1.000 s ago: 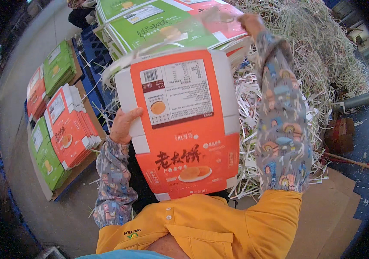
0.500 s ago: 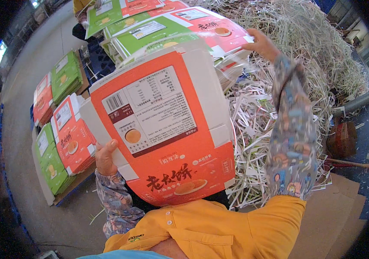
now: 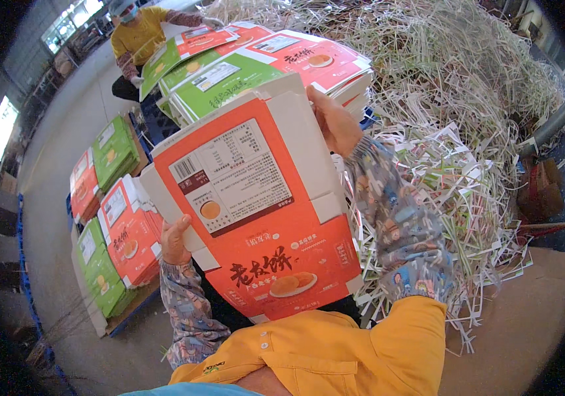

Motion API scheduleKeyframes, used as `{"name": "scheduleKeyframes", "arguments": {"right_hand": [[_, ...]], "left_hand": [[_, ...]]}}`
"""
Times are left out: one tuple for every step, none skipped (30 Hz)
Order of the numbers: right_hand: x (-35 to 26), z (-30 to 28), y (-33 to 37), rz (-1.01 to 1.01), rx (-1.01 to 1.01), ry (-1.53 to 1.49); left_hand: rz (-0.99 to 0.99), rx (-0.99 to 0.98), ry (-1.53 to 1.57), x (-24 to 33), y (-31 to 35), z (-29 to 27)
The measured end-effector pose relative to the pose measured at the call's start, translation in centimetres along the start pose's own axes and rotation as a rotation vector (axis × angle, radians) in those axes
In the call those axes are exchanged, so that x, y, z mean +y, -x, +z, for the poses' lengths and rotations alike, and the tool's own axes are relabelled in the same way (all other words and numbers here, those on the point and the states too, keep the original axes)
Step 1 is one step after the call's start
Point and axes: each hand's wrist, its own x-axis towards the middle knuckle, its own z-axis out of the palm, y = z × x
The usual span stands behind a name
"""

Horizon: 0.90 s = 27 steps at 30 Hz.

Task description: Unwrapping stacks of flat cardboard food boxes by removing plastic straps and then sorting or restacking them.

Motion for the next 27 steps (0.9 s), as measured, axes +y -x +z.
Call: {"name": "scheduleKeyframes", "arguments": {"right_hand": [[0.1,0.1,-0.5,-0.032,0.073,-0.038],[0.2,0.2,-0.8,-0.040,0.107,-0.041],[0.1,0.1,-1.0,-0.083,0.091,-0.077],[0.0,0.1,-1.3,-0.127,0.072,-0.110],[-0.2,-0.1,-1.7,-0.131,0.068,-0.114],[-0.5,-0.2,-1.9,-0.165,0.075,-0.004],[-0.8,-0.4,-2.1,-0.198,0.083,0.105],[-1.1,-0.7,-2.3,-0.198,0.083,0.103],[-1.4,-0.9,-2.6,-0.188,0.138,0.305],[-1.5,-1.2,-2.9,-0.194,0.212,0.493],[-1.5,-1.3,-3.3,-0.173,0.193,0.506],[-1.2,-1.4,-3.7,-0.313,0.259,0.785],[-0.9,-1.5,-4.1,-0.406,0.367,1.059],[-0.5,-1.7,-4.3,-0.451,0.322,1.064],[-0.1,-1.7,-4.6,-0.468,0.427,1.102],[0.3,-1.8,-4.8,-0.512,0.517,1.132],[0.5,-1.9,-4.9,-0.481,0.529,1.139],[0.8,-1.8,-5.0,-0.430,0.550,1.075],[0.8,-1.8,-4.9,-0.388,0.619,1.004],[0.6,-1.7,-4.7,-0.379,0.560,1.011],[0.6,-1.5,-4.5,-0.516,0.502,1.002],[0.1,-1.4,-4.1,-0.558,0.457,0.987],[-0.5,-1.4,-3.6,-0.646,0.436,0.987],[-1.5,-1.5,-3.2,-0.436,0.268,0.856],[-2.1,-1.5,-2.8,-0.246,0.169,0.722],[-2.3,-1.4,-2.7,-0.221,0.114,0.718],[-2.5,-1.4,-2.6,-0.237,0.130,0.781]], "left_hand": [[0.004,-0.014,-0.017,0.0,-0.1,0.1],[0.005,-0.049,-0.020,0.0,-0.2,0.0],[0.004,-0.026,-0.041,0.0,-0.2,0.2],[0.002,-0.034,-0.058,0.1,-0.2,0.1],[0.002,-0.060,-0.052,0.2,-0.3,0.2],[0.003,-0.039,-0.077,0.3,-0.3,0.3],[-0.002,-0.047,-0.067,0.3,-0.3,0.3],[-0.007,-0.058,-0.055,0.4,-0.3,0.5],[-0.009,-0.057,-0.056,0.4,-0.3,0.6],[-0.013,-0.047,-0.061,0.5,-0.3,0.9],[-0.024,-0.060,-0.047,0.5,-0.3,1.1],[-0.013,-0.035,-0.062,0.6,-0.3,1.3],[-0.005,-0.045,-0.064,0.7,-0.2,1.6],[-0.006,-0.062,-0.065,0.8,-0.1,1.8],[-0.002,-0.052,-0.065,1.0,-0.1,2.1],[-0.004,-0.034,-0.106,1.1,0.0,2.3],[-0.004,-0.016,-0.150,1.2,0.1,2.6],[-0.004,-0.011,-0.148,1.3,0.3,2.7],[-0.006,-0.017,-0.156,1.4,0.4,2.8],[-0.005,-0.066,-0.132,1.5,0.4,2.9],[-0.002,-0.016,-0.163,1.5,0.5,2.8],[-0.003,-0.029,-0.160,1.5,0.4,2.8],[-0.010,-0.058,-0.142,1.5,0.4,2.7],[0.000,-0.036,-0.153,1.4,0.3,2.6],[0.004,-0.037,-0.141,1.4,0.3,2.5],[-0.003,-0.054,-0.115,1.3,0.2,2.5],[0.004,-0.046,-0.123,1.3,0.1,2.5]]}}
